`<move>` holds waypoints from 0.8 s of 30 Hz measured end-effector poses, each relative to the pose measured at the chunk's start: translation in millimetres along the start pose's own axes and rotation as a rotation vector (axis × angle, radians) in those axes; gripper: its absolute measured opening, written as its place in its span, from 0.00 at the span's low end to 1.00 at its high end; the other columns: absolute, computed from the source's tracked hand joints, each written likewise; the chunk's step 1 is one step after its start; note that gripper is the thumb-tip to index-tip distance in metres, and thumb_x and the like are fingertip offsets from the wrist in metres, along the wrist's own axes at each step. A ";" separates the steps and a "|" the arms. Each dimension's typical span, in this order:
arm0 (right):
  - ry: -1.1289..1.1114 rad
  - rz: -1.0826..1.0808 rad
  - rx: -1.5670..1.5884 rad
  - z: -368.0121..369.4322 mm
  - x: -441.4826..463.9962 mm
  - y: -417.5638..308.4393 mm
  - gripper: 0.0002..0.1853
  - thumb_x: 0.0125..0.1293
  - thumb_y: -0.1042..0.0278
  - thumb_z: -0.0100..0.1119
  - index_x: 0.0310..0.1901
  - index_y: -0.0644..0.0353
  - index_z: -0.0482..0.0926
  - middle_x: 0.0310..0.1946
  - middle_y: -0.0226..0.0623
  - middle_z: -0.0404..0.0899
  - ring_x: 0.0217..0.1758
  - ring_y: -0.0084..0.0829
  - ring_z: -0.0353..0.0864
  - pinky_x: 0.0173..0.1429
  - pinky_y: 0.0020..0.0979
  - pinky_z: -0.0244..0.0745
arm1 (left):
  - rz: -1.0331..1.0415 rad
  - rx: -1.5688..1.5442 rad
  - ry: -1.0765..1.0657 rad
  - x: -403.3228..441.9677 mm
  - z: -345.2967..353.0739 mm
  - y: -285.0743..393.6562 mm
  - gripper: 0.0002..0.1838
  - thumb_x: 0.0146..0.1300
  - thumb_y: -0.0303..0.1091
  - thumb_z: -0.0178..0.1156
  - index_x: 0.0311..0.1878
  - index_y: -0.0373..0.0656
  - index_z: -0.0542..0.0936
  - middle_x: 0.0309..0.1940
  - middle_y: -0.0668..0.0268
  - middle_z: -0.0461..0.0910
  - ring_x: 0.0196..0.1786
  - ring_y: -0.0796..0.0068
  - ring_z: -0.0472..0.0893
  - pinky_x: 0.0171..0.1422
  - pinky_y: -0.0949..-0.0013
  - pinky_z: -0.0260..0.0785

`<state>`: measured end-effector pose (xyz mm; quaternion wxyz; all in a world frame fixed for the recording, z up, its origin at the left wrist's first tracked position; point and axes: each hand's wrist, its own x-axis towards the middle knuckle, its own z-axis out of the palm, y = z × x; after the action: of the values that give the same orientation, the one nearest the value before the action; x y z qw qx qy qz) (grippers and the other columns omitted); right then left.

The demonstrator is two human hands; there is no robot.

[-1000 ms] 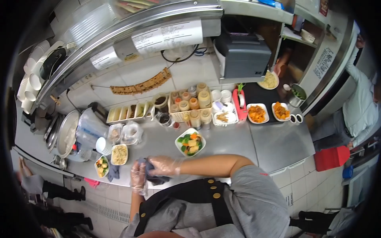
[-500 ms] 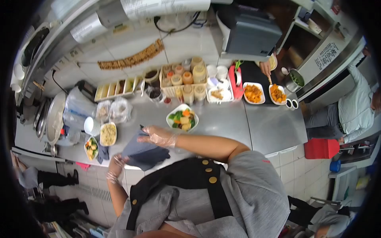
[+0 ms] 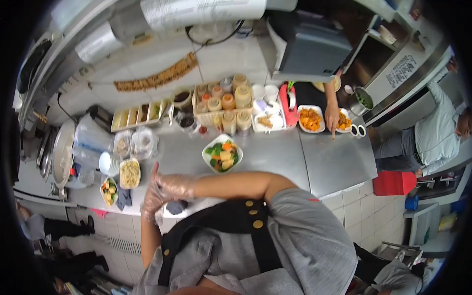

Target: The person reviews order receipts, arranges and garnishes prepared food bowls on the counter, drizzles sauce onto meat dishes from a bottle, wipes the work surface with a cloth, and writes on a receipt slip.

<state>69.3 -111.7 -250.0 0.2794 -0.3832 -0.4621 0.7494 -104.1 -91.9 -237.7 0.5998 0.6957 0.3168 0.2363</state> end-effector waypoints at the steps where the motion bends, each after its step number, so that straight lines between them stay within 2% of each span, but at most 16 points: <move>1: -0.004 -0.087 -0.060 7.5 -7.0 -1.5 0.18 0.68 0.60 0.62 0.52 0.60 0.72 0.34 0.39 0.79 0.36 0.32 0.79 0.43 0.36 0.76 | -0.009 0.046 0.034 -4.0 -4.6 -17.8 0.69 0.35 0.35 0.86 0.79 0.44 0.49 0.54 0.64 0.77 0.56 0.71 0.77 0.64 0.65 0.71; 2: 0.034 -0.301 -0.383 5.2 -30.4 -14.7 0.14 0.71 0.64 0.57 0.53 0.61 0.70 0.37 0.42 0.78 0.35 0.30 0.78 0.42 0.36 0.76 | -0.012 -0.058 -0.010 -5.1 0.8 -7.6 0.49 0.46 0.38 0.82 0.71 0.40 0.67 0.46 0.65 0.80 0.47 0.75 0.79 0.54 0.69 0.74; 4: 0.098 -0.345 -0.429 -4.3 -42.4 3.5 0.15 0.72 0.63 0.58 0.55 0.57 0.69 0.40 0.43 0.79 0.38 0.37 0.81 0.47 0.38 0.76 | -0.226 0.188 -0.296 -9.6 -12.2 -7.4 0.25 0.55 0.40 0.76 0.52 0.37 0.81 0.32 0.68 0.80 0.37 0.80 0.77 0.42 0.71 0.72; 6: 0.107 -0.389 -0.482 -13.7 -55.7 22.1 0.17 0.72 0.61 0.59 0.55 0.57 0.69 0.43 0.44 0.80 0.45 0.42 0.82 0.52 0.40 0.75 | -0.362 0.240 -0.308 -14.8 -9.6 -12.5 0.16 0.61 0.41 0.72 0.40 0.36 0.85 0.24 0.69 0.78 0.31 0.82 0.73 0.35 0.71 0.68; 7: 0.127 -0.299 -0.550 -17.5 -63.7 18.9 0.16 0.72 0.59 0.59 0.55 0.57 0.69 0.44 0.46 0.81 0.47 0.43 0.82 0.52 0.39 0.75 | -0.297 0.300 -0.390 -14.1 -15.4 -26.6 0.16 0.63 0.42 0.70 0.43 0.36 0.84 0.27 0.70 0.79 0.31 0.82 0.73 0.35 0.72 0.68; 8: 0.150 -0.212 -0.624 -24.4 -70.0 13.3 0.16 0.72 0.58 0.58 0.54 0.56 0.70 0.44 0.47 0.81 0.49 0.43 0.83 0.53 0.39 0.75 | -0.476 -0.003 -0.382 -12.6 -10.7 -4.3 0.19 0.65 0.44 0.68 0.46 0.36 0.84 0.34 0.70 0.82 0.36 0.80 0.75 0.42 0.71 0.70; 10: 0.299 -0.166 -0.673 -61.3 -63.1 27.7 0.16 0.72 0.57 0.57 0.52 0.59 0.73 0.43 0.47 0.82 0.49 0.43 0.83 0.53 0.40 0.75 | -0.261 -0.284 -0.238 -11.0 -5.6 -13.5 0.27 0.66 0.51 0.65 0.55 0.35 0.81 0.46 0.67 0.82 0.46 0.77 0.77 0.53 0.68 0.70; 12: 0.489 -0.081 -0.801 -111.7 -48.6 33.3 0.13 0.70 0.61 0.57 0.47 0.61 0.77 0.42 0.49 0.83 0.48 0.44 0.84 0.54 0.40 0.76 | -0.092 -0.495 0.015 0.5 -4.1 -39.2 0.35 0.67 0.57 0.61 0.63 0.34 0.75 0.57 0.61 0.79 0.53 0.71 0.77 0.61 0.65 0.67; 14: 0.601 0.080 -1.155 -161.8 -36.6 32.3 0.11 0.67 0.65 0.56 0.43 0.63 0.81 0.41 0.50 0.84 0.48 0.45 0.84 0.54 0.40 0.78 | -0.088 -0.720 0.336 20.5 5.7 -44.2 0.36 0.70 0.60 0.55 0.63 0.33 0.74 0.58 0.58 0.79 0.54 0.67 0.78 0.61 0.63 0.69; 16: 0.527 0.201 -1.599 -189.2 -35.3 24.9 0.09 0.64 0.69 0.56 0.37 0.64 0.84 0.40 0.52 0.84 0.49 0.47 0.84 0.54 0.40 0.79 | -0.156 -0.870 0.354 37.6 2.9 -74.1 0.36 0.71 0.61 0.52 0.61 0.33 0.74 0.56 0.57 0.80 0.52 0.65 0.79 0.60 0.61 0.71; 17: 0.521 0.196 -1.598 -202.4 -31.5 30.6 0.09 0.64 0.69 0.56 0.37 0.64 0.84 0.40 0.52 0.84 0.49 0.47 0.84 0.54 0.40 0.79 | -0.216 -1.020 0.356 45.4 2.0 -89.0 0.35 0.72 0.62 0.50 0.59 0.33 0.75 0.54 0.56 0.80 0.51 0.64 0.80 0.58 0.60 0.73; 19: 0.388 0.367 -1.635 -222.8 -24.1 47.0 0.08 0.62 0.73 0.55 0.36 0.65 0.84 0.41 0.53 0.84 0.52 0.47 0.84 0.54 0.43 0.79 | -0.251 -0.970 0.347 61.0 12.6 -96.0 0.28 0.72 0.54 0.55 0.56 0.34 0.76 0.48 0.55 0.82 0.46 0.66 0.81 0.55 0.61 0.76; 20: 0.386 0.370 -1.631 -228.0 -25.3 52.3 0.08 0.62 0.73 0.55 0.36 0.65 0.84 0.41 0.53 0.84 0.52 0.47 0.84 0.54 0.43 0.79 | -0.241 -0.960 0.354 68.6 21.9 -96.3 0.25 0.71 0.49 0.59 0.56 0.34 0.76 0.46 0.55 0.83 0.45 0.67 0.82 0.55 0.63 0.76; 21: 0.408 0.335 -1.643 -229.1 -27.8 54.6 0.09 0.63 0.74 0.53 0.38 0.65 0.84 0.42 0.53 0.84 0.51 0.48 0.84 0.54 0.43 0.79 | -0.247 -0.961 0.354 76.9 28.3 -102.8 0.25 0.71 0.49 0.59 0.56 0.34 0.76 0.46 0.55 0.83 0.45 0.67 0.82 0.55 0.63 0.76; 23: 0.423 0.306 -1.644 -235.9 -33.6 68.6 0.10 0.64 0.74 0.52 0.39 0.65 0.83 0.42 0.54 0.84 0.49 0.49 0.84 0.53 0.44 0.79 | -0.192 -0.334 0.252 91.1 39.8 -129.9 0.21 0.66 0.35 0.65 0.57 0.32 0.76 0.46 0.54 0.83 0.48 0.66 0.82 0.57 0.64 0.74; 24: 0.430 0.296 -1.626 -245.5 -34.9 82.6 0.10 0.64 0.74 0.52 0.41 0.65 0.83 0.42 0.53 0.84 0.48 0.50 0.84 0.52 0.44 0.79 | -0.201 -0.334 0.250 97.0 44.1 -146.3 0.21 0.66 0.35 0.65 0.57 0.32 0.76 0.46 0.54 0.83 0.48 0.66 0.82 0.57 0.64 0.74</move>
<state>287.6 -55.6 -382.4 -0.1016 -0.6548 -0.7385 0.1246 -29.2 -40.2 -394.2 0.6832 0.5169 0.4129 0.3091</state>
